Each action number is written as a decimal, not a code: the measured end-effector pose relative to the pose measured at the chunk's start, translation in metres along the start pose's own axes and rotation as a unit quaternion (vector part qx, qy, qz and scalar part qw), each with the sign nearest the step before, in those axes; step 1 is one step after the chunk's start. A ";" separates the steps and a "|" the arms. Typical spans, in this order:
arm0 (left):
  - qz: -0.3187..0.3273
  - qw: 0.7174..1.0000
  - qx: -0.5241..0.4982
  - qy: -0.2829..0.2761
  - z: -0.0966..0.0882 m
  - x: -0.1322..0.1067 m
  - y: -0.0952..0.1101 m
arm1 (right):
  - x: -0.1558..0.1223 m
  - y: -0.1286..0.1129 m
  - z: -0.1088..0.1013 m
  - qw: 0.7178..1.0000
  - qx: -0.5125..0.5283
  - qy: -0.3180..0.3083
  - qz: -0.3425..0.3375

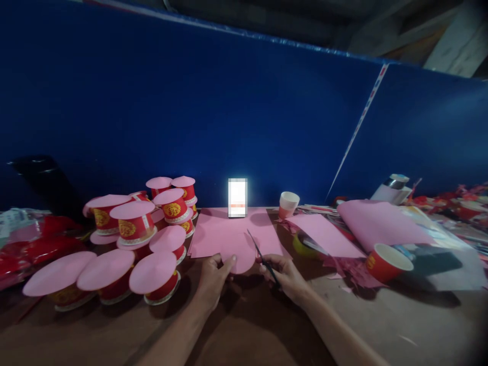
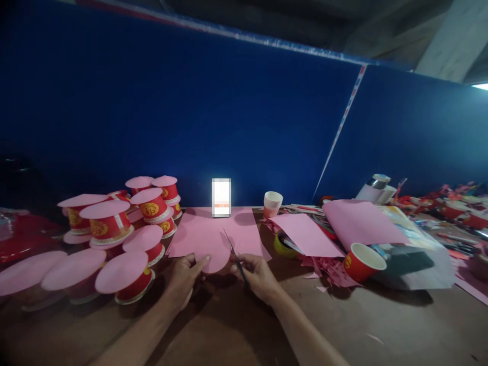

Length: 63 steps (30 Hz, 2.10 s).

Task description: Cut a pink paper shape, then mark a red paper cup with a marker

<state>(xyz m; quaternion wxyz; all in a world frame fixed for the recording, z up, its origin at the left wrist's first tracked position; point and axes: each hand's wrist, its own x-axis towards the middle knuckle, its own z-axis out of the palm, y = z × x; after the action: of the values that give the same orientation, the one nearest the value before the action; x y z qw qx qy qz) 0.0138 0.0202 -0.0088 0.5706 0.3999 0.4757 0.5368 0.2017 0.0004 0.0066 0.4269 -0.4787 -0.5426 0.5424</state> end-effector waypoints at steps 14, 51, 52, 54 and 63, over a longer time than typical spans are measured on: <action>0.035 0.999 -0.002 -0.004 -0.001 0.002 -0.003 | 0.001 0.003 -0.001 1.000 -0.004 -0.014 0.000; 0.023 0.999 0.024 -0.017 0.000 0.000 0.000 | 0.000 -0.001 -0.003 1.000 0.001 -0.027 -0.002; 0.024 0.999 0.021 -0.018 0.000 0.000 0.000 | 0.000 -0.001 -0.004 1.000 -0.001 -0.026 -0.004; 0.024 0.999 0.017 -0.018 -0.001 0.001 -0.001 | 0.000 0.000 -0.004 1.000 -0.004 -0.025 -0.012; 0.035 0.999 0.019 -0.016 -0.001 0.001 0.000 | 0.002 0.002 -0.004 1.000 0.012 -0.019 -0.017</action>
<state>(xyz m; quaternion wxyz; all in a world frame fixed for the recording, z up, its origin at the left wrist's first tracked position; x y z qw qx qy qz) 0.0127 0.0208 -0.0090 0.5509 0.4356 0.4624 0.5412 0.2051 0.0027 0.0050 0.4311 -0.4541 -0.5524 0.5503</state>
